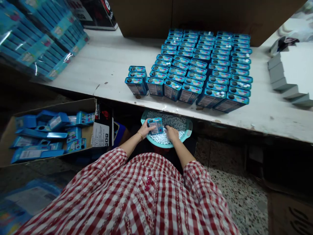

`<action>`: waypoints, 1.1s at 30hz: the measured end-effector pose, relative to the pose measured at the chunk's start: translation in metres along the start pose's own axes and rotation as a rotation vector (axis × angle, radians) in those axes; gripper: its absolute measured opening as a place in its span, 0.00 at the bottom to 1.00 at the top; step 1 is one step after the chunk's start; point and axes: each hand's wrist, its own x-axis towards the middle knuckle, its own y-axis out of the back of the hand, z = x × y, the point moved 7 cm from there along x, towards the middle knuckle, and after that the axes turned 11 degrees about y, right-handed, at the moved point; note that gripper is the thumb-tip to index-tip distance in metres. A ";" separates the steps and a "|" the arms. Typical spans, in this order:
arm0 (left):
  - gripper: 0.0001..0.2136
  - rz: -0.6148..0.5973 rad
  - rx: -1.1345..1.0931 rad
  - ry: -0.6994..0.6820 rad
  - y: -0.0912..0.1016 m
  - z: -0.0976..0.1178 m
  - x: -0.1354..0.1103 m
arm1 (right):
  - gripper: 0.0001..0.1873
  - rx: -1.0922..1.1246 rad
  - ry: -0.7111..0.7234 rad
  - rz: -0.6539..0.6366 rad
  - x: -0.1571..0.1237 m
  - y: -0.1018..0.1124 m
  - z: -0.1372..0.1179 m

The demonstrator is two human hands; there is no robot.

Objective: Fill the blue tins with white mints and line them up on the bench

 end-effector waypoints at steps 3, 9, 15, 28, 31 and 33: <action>0.24 0.006 0.029 -0.050 0.008 0.014 -0.009 | 0.20 0.103 -0.046 0.059 -0.002 0.004 0.013; 0.23 0.214 0.304 -0.218 0.052 0.052 -0.030 | 0.18 0.319 -0.086 0.159 -0.025 0.027 0.041; 0.21 0.224 0.532 -0.252 0.037 0.055 -0.030 | 0.19 0.381 0.019 0.222 -0.045 0.086 0.029; 0.20 0.126 0.743 -0.382 0.002 0.058 -0.024 | 0.20 -0.203 0.069 -0.075 -0.028 0.152 -0.039; 0.20 0.127 0.751 -0.395 0.002 0.057 -0.023 | 0.19 -0.245 0.071 -0.085 -0.027 0.155 -0.045; 0.19 0.123 0.760 -0.410 0.001 0.057 -0.023 | 0.19 -0.262 0.068 -0.090 -0.027 0.156 -0.048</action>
